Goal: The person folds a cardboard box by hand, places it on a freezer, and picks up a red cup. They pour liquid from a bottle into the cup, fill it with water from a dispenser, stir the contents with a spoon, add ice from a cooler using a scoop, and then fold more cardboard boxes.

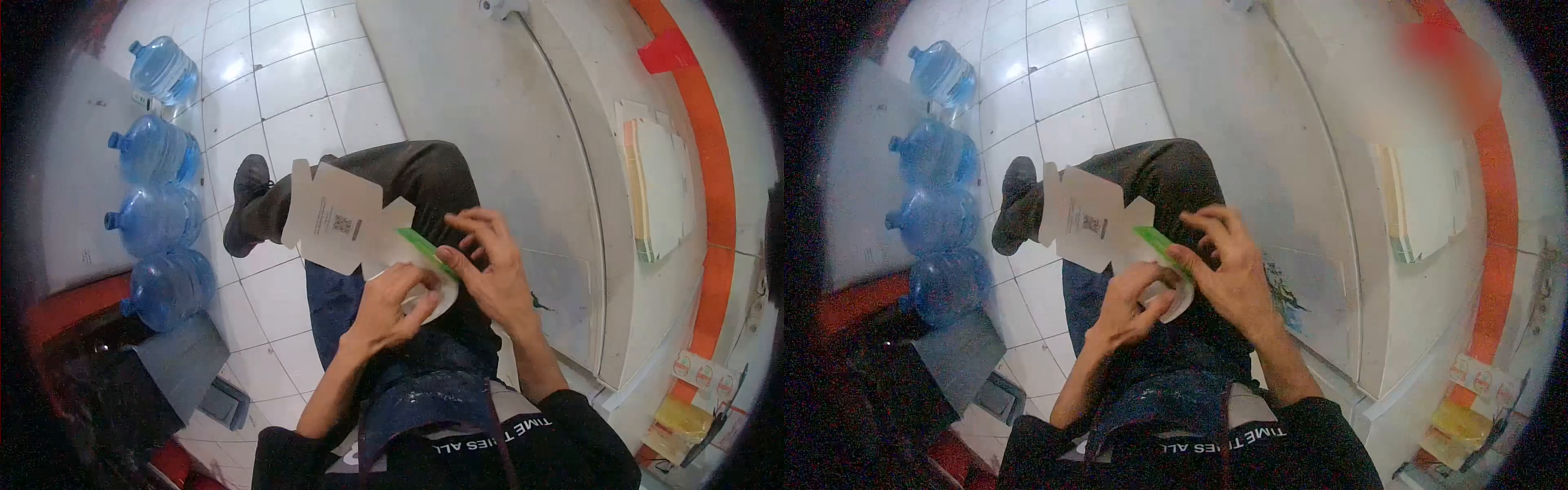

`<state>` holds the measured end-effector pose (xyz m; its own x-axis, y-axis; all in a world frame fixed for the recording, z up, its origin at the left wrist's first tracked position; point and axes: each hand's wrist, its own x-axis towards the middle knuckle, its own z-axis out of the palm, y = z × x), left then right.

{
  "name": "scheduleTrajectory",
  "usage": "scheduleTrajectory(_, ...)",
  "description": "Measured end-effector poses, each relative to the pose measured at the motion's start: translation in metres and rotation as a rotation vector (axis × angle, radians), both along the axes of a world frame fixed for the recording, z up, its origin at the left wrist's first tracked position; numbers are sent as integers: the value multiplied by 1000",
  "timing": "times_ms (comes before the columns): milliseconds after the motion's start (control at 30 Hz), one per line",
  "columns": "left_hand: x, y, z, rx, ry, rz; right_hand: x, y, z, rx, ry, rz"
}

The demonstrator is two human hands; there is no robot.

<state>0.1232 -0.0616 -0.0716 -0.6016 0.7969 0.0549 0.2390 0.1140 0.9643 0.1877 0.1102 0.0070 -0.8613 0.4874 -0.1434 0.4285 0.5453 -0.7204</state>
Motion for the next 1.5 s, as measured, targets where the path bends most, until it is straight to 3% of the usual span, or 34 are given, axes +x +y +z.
scheduleTrajectory(67, -2, 7, 6, 12, 56, 3, 2, -6, -6, -64, 50, 164)
scheduleTrajectory(100, 1, 7, -1, 81, 73, 14, 0, -7, -10, 163, 161, 304)
scheduleTrajectory(233, -9, -4, -16, 61, 292, 280, 0, -7, -20, 174, 92, 291)
scheduleTrajectory(300, -16, -12, -11, -142, 200, 901, 3, -11, -14, 24, 4, 130)
scheduleTrajectory(333, -18, -15, -9, -144, 200, 903, 5, -13, -12, 24, 3, 132)
scheduleTrajectory(400, -21, -19, -7, 129, -598, 970, 10, -14, -10, -69, 4, 40)
scheduleTrajectory(433, -20, -16, -10, 140, -573, 1014, 14, -15, -11, -72, -1, 42)
scheduleTrajectory(467, -19, -18, -8, 135, -576, 1018, 19, -16, -13, -52, 27, 35)
scheduleTrajectory(533, -22, -23, -1, 215, -860, 714, 24, -18, -16, -26, 56, 23)
scheduleTrajectory(700, -29, -22, -6, 255, -951, 550, 28, -12, -23, -554, 76, -288)
scheduleTrajectory(833, -44, -18, 1, 194, -898, 367, 20, -4, -26, -489, 82, -182)
scheduleTrajectory(933, -49, 2, 19, 295, -815, 456, 19, 1, -23, -571, 34, -244)
scheduleTrajectory(1133, -49, -3, 14, 278, -907, 294, 10, 7, -18, -548, 194, -372)
scheduleTrajectory(1233, -48, -3, 18, 136, -779, 283, 7, 8, -15, -407, 148, -427)
scheduleTrajectory(1367, -42, 11, 20, 254, -704, 395, 12, 13, -34, -279, 178, -416)
scheduleTrajectory(1433, -38, 14, 32, 60, -477, 387, 9, 6, -29, -247, 171, -417)
scheduleTrajectory(1500, -35, 15, 35, 77, -402, 379, 9, 7, -35, -206, 178, -419)
